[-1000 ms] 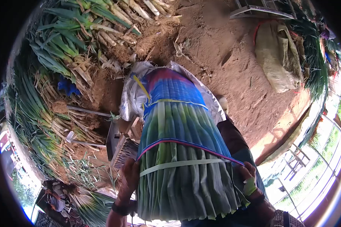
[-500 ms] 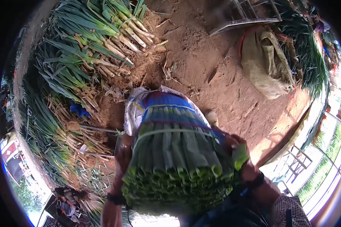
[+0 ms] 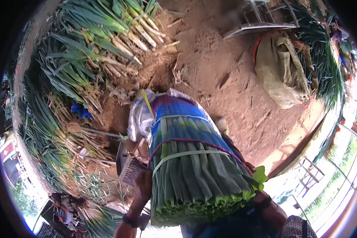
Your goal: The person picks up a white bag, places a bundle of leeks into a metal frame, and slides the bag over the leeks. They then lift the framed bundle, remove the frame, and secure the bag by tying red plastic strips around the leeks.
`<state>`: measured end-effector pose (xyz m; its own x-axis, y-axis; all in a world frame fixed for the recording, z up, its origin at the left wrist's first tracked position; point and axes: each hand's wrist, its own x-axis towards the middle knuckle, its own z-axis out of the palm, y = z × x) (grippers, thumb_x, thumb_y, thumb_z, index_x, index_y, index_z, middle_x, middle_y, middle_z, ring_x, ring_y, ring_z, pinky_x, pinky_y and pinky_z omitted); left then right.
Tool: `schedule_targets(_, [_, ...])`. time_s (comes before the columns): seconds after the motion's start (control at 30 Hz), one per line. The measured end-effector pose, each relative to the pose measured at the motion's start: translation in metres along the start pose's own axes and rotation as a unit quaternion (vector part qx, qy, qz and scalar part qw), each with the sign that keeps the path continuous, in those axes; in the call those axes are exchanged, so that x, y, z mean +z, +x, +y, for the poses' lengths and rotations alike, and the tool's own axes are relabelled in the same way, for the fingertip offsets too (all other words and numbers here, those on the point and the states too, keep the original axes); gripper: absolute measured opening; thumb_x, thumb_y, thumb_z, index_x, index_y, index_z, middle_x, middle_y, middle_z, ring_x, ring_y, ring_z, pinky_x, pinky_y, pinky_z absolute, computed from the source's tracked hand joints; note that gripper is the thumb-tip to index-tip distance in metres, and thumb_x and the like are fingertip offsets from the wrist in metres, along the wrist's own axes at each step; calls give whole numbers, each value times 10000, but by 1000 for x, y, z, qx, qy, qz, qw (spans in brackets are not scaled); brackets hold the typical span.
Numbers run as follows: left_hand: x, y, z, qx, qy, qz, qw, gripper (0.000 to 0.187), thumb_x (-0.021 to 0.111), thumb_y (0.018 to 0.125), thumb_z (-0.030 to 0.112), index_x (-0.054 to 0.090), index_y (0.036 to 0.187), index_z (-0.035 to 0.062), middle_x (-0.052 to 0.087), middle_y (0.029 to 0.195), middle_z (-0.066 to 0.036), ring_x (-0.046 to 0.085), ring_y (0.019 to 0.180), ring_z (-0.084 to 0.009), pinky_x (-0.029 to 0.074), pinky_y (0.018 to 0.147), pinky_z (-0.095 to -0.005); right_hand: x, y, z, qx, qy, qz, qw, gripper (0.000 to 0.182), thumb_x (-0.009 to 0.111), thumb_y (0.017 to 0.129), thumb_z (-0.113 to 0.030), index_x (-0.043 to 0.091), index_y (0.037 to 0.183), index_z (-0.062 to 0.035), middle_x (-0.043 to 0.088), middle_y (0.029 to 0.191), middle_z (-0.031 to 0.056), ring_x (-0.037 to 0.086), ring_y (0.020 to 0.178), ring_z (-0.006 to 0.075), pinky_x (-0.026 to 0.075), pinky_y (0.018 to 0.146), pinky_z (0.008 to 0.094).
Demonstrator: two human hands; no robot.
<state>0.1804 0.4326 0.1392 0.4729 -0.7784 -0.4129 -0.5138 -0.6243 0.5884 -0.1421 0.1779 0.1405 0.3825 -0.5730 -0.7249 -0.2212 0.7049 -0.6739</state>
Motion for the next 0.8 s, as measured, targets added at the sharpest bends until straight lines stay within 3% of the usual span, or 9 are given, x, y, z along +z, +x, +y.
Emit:
schedule_targets(0.07, [9,-22,11,-70,-43,17,996,143,571,816,19,514,946,0,525,811,-191,552,674,-395,424,534,-476,1,-11,10,-20,141,-50,988,232,583,931,-219,545,1098,-63,548,868,3,526,789,85,453,764,269])
schedule_targets(0.2, [25,-63,-15,-28,-38,60,997,123,564,824,20,511,934,4,522,826,-195,548,672,-404,420,529,-484,26,-36,-21,-158,-353,-23,922,274,596,937,-240,571,1119,-37,565,902,-5,534,831,71,449,762,247])
schedule_targets(0.27, [12,-72,-17,49,25,107,993,102,549,837,24,508,928,7,521,824,-197,544,671,-405,416,532,-485,37,-46,-12,-125,-129,-4,984,321,589,948,-266,551,1166,-34,588,963,11,552,882,72,452,779,239])
schedule_targets(0.43, [-16,-99,-41,-61,-147,54,986,287,604,790,185,532,1025,36,506,881,-185,532,767,-390,418,617,-472,80,-80,-44,-72,-44,73,994,381,614,937,-286,533,1193,-16,596,1219,88,583,1050,159,451,895,291])
schedule_targets(0.5, [-44,-97,-33,-27,-139,66,988,356,622,772,211,542,1079,50,502,896,-172,534,789,-375,415,631,-460,82,-94,-71,-287,-486,-13,826,375,600,942,-260,531,1207,-5,594,1211,99,580,1062,176,454,897,305])
schedule_targets(0.57, [-83,-83,-13,1,-132,31,991,393,639,758,211,552,1105,48,505,865,-166,534,767,-373,415,622,-449,80,-104,-85,-343,-648,-47,679,379,598,916,-188,530,1241,-5,586,1202,128,571,1075,195,460,908,315])
schedule_targets(0.63, [-119,-68,8,58,-116,21,991,409,654,746,207,562,1111,46,505,833,-161,532,742,-373,415,612,-440,87,-116,-80,-212,-336,-2,917,409,615,886,-175,530,1253,-16,575,1217,127,568,1074,190,466,906,325])
schedule_targets(0.7, [-142,-50,26,102,-123,8,987,391,672,731,186,583,1084,43,478,755,-157,527,696,-384,411,585,-429,83,-123,-83,-136,-185,3,973,466,641,833,-136,515,1264,-15,561,1230,134,527,1119,240,431,948,366])
schedule_targets(0.8, [-131,-21,0,-1,-236,-69,969,370,669,771,186,590,1100,36,530,801,-129,567,720,-299,437,615,-401,75,-112,-83,-85,-175,-37,980,509,666,784,-82,502,1260,-3,564,1214,130,483,1175,318,374,1018,429])
